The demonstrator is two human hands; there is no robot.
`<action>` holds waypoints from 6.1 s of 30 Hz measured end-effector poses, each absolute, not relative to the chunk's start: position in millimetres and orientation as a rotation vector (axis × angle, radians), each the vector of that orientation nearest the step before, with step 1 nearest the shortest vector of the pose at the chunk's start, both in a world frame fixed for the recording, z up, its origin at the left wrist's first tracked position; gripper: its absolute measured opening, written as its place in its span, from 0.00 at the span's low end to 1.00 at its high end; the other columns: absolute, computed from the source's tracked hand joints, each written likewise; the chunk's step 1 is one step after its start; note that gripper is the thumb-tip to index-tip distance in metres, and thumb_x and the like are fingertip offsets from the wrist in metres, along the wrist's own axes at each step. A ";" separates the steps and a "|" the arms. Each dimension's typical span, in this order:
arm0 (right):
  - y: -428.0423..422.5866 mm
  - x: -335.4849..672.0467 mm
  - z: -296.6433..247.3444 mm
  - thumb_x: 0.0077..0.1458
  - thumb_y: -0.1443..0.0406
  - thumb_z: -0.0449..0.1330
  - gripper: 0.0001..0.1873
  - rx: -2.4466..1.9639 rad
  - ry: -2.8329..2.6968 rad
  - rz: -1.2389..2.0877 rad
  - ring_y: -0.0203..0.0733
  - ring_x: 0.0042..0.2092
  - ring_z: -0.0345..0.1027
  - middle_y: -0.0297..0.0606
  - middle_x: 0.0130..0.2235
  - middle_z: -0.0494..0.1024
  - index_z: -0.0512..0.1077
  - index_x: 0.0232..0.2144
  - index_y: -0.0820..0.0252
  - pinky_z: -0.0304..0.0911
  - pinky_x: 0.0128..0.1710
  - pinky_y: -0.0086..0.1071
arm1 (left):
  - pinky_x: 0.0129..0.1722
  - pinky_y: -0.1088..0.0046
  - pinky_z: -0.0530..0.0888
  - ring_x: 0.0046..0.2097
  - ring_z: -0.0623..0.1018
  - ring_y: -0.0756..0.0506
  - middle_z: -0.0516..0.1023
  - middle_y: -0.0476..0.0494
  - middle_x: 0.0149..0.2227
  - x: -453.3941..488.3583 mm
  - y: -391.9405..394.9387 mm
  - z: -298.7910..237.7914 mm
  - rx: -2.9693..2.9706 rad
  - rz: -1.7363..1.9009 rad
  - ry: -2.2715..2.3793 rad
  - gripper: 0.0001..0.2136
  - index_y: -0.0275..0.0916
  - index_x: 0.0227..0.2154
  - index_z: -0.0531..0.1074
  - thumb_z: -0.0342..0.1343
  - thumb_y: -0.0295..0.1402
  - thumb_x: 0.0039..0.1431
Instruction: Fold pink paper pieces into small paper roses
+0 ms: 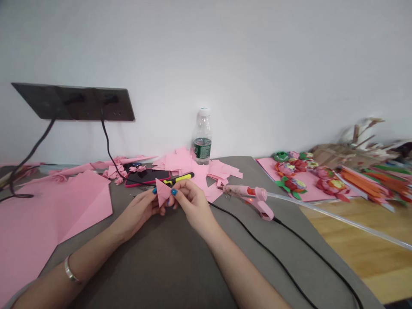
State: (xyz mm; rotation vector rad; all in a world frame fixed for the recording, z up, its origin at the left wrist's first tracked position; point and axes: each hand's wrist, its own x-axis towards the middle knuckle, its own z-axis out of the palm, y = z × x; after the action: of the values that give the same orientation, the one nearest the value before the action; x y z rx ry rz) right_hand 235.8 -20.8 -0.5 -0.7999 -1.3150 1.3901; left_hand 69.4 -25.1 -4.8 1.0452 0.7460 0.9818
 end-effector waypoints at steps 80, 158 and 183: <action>-26.1 237.4 3.8 0.54 0.58 0.59 0.12 -1.054 -1.591 1.139 0.35 0.27 0.55 0.30 0.24 0.64 0.66 0.25 0.59 0.52 0.26 0.29 | 0.31 0.77 0.63 0.30 0.68 0.51 0.68 0.53 0.28 69.2 -27.4 0.3 1.155 1.000 0.934 0.12 0.38 0.29 0.69 0.67 0.31 0.45; -22.4 248.2 8.4 0.58 0.70 0.60 0.06 -0.744 -2.002 0.434 0.44 0.44 0.74 0.41 0.42 0.81 0.76 0.34 0.55 0.67 0.47 0.40 | 0.27 0.79 0.78 0.28 0.80 0.50 0.81 0.47 0.25 67.5 -24.9 1.1 0.837 1.054 0.892 0.17 0.35 0.30 0.77 0.72 0.41 0.41; -19.7 247.0 1.4 0.54 0.61 0.61 0.08 -1.054 -1.665 1.066 0.40 0.32 0.69 0.37 0.30 0.78 0.76 0.29 0.60 0.63 0.31 0.32 | 0.35 0.76 0.75 0.35 0.79 0.48 0.81 0.45 0.31 67.0 -25.8 -4.5 1.129 1.103 0.948 0.07 0.36 0.29 0.78 0.66 0.35 0.51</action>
State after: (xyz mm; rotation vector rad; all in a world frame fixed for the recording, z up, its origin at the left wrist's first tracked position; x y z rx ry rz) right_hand 247.0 -19.7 1.4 -1.0539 -1.6646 1.0663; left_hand 67.0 -25.8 -4.5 1.1294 0.9483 1.1029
